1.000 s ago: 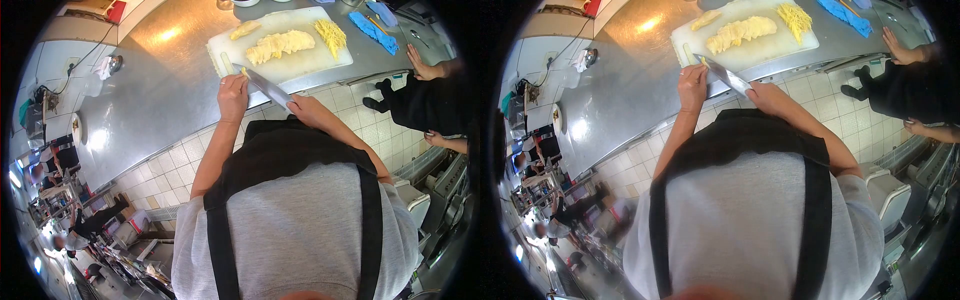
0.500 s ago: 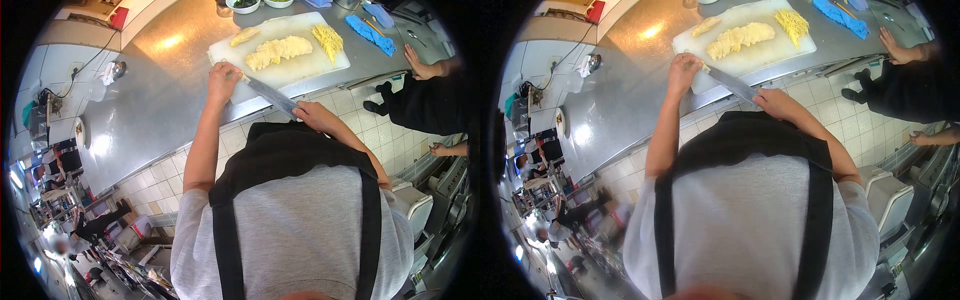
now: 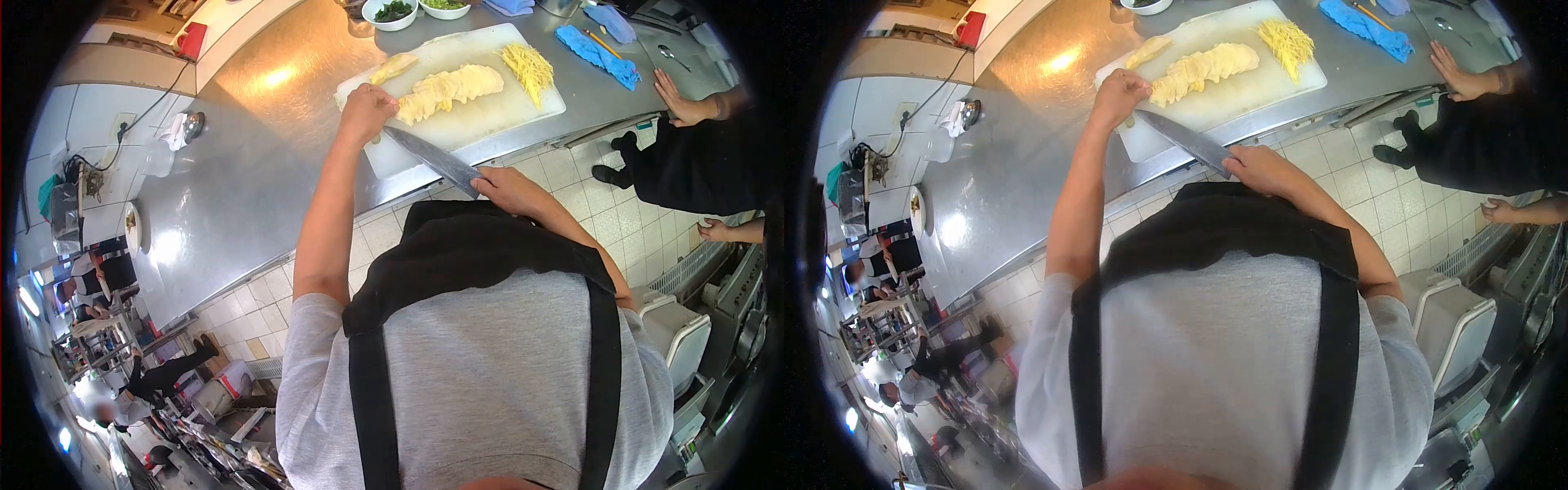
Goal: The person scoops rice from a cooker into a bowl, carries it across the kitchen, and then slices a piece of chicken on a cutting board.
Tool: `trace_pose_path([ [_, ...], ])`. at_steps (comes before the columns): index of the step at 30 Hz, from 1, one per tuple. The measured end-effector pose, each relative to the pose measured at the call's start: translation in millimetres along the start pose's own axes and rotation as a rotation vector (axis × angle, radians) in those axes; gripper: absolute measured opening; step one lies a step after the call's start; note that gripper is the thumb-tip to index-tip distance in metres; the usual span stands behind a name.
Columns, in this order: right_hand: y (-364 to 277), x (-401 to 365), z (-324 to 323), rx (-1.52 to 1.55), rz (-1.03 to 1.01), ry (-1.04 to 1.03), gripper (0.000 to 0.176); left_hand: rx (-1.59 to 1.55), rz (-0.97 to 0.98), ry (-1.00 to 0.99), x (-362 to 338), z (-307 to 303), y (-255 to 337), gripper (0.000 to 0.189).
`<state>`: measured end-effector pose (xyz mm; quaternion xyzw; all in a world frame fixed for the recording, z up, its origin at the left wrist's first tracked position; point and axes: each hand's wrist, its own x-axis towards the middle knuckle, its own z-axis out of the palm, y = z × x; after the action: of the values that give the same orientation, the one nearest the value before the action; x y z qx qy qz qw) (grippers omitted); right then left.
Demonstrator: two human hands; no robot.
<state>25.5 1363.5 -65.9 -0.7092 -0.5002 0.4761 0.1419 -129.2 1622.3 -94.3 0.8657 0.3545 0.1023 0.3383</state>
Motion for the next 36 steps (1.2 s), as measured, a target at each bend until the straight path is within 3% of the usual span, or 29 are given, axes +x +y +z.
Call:
trace_pose_path([
  [4, 1.1, 5.3, 7.6, 0.001, -0.052, 0.044, 0.038, 0.110, 0.055, 0.083, -4.9, 5.4, 3.8, 0.020],
  [6, -4.9, 9.1, 9.7, 0.018, -0.053, 0.057, 0.038, 0.069, 0.094, 0.286, -9.4, 10.1, 1.5, 0.021],
  [7, -8.8, 11.6, 9.3, 0.056, -0.033, 0.022, 0.038, 0.068, 0.093, 0.284, -14.6, 8.4, 7.2, 0.021],
  [9, -14.3, 12.9, 7.5, 0.096, -0.013, -0.011, 0.037, -0.031, 0.043, 0.541, -33.2, 1.8, 25.6, 0.021],
  [12, -15.5, 17.4, 6.6, 0.229, 0.010, 0.028, 0.036, -0.030, 0.010, 0.579, -66.7, 7.9, 24.0, 0.022],
  [14, -0.9, 22.9, 6.9, 0.221, -0.150, 0.292, 0.033, -0.007, 0.107, 0.527, -83.1, 26.0, 18.7, 0.021],
  [18, -2.7, 15.3, -9.1, 0.345, 0.014, 0.210, 0.032, 0.068, 0.337, 0.453, -97.9, 48.4, 46.7, 0.021],
  [24, 4.6, 19.1, 0.4, 0.314, -0.029, 0.213, 0.033, 0.213, 0.220, 0.533, -93.5, 50.9, 27.1, 0.024],
  [30, -6.2, 11.5, 3.7, 0.269, -0.021, 0.140, 0.034, 0.069, 0.147, 0.607, -100.8, 42.9, 23.2, 0.018],
  [36, -3.3, 21.9, 9.5, 0.194, -0.041, 0.123, 0.035, 0.135, 0.330, 0.532, -111.6, 43.7, 12.4, 0.015],
])
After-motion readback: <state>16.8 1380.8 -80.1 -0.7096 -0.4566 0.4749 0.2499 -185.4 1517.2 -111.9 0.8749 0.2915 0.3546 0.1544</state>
